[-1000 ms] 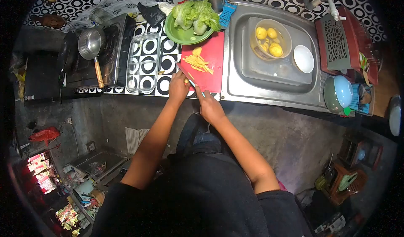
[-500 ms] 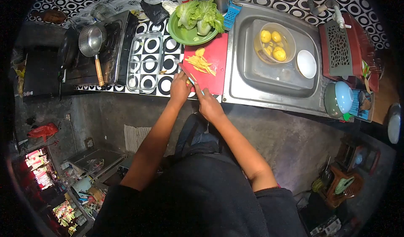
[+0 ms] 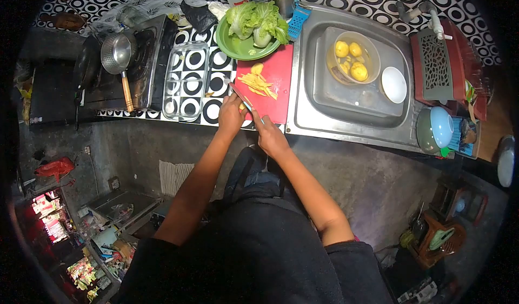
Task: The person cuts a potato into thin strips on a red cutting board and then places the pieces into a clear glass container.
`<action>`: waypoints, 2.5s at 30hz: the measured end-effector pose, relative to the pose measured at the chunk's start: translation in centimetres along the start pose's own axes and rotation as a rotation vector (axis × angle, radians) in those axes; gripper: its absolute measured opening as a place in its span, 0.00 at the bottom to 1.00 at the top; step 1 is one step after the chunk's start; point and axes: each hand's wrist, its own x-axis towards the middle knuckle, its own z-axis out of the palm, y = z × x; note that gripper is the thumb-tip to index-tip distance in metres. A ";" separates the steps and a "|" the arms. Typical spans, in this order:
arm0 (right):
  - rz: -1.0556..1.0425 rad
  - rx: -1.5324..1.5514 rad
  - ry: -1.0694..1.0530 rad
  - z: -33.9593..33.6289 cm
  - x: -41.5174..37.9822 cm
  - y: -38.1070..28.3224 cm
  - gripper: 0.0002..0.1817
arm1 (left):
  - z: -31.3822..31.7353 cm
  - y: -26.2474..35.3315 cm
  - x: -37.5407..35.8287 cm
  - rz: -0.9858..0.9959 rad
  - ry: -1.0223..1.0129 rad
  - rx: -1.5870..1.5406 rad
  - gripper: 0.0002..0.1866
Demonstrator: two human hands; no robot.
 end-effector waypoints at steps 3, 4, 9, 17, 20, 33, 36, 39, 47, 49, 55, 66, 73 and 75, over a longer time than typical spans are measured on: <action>0.014 0.010 -0.016 -0.1 0.1 0.1 0.51 | 0.0 0.0 0.0 -0.006 0.004 0.011 0.17; 0.011 0.005 -0.017 0.0 0.1 0.2 0.51 | 0.0 0.0 0.0 -0.009 0.003 0.012 0.17; 0.035 -0.009 -0.033 0.2 0.0 -0.6 0.52 | 0.0 -0.2 0.0 0.015 0.015 -0.005 0.18; 0.064 -0.017 -0.038 0.5 0.3 -0.3 0.51 | 0.1 -0.2 0.0 0.022 0.008 0.012 0.19; 0.101 -0.021 -0.055 0.2 0.5 -0.5 0.49 | 0.4 -0.6 0.1 -0.003 -0.027 0.035 0.19; 0.164 -0.045 -0.063 0.7 1.3 -0.6 0.45 | 0.0 -0.6 0.1 0.006 -0.048 0.048 0.14; 0.173 -0.052 -0.033 0.9 1.4 -1.0 0.44 | -0.4 -0.4 -0.1 0.005 -0.051 0.027 0.14; 0.148 -0.058 -0.005 1.6 1.3 -1.5 0.44 | -0.4 -0.7 -0.1 0.018 -0.062 0.010 0.15; 0.127 -0.086 0.072 3.2 2.4 -1.5 0.44 | 0.0 -1.7 -0.2 0.045 -0.068 0.046 0.14; 0.116 -0.070 0.086 3.0 2.5 -1.7 0.44 | 0.2 -1.6 0.0 0.050 -0.066 0.031 0.14; 0.106 -0.122 0.109 1.2 3.2 -2.0 0.41 | 0.0 -1.6 0.0 0.029 -0.063 -0.009 0.18; 0.018 -0.294 -0.008 -6.4 1.9 -2.2 0.42 | -8.6 1.3 -0.2 0.152 0.077 -0.223 0.11; -0.246 -0.427 -0.032 -9.2 2.2 -1.4 0.43 | -8.7 2.6 3.0 0.448 -0.347 -0.168 0.18; -0.278 -0.478 -0.051 -10.1 2.3 -1.6 0.42 | -8.1 2.3 3.7 0.452 -0.388 -0.160 0.18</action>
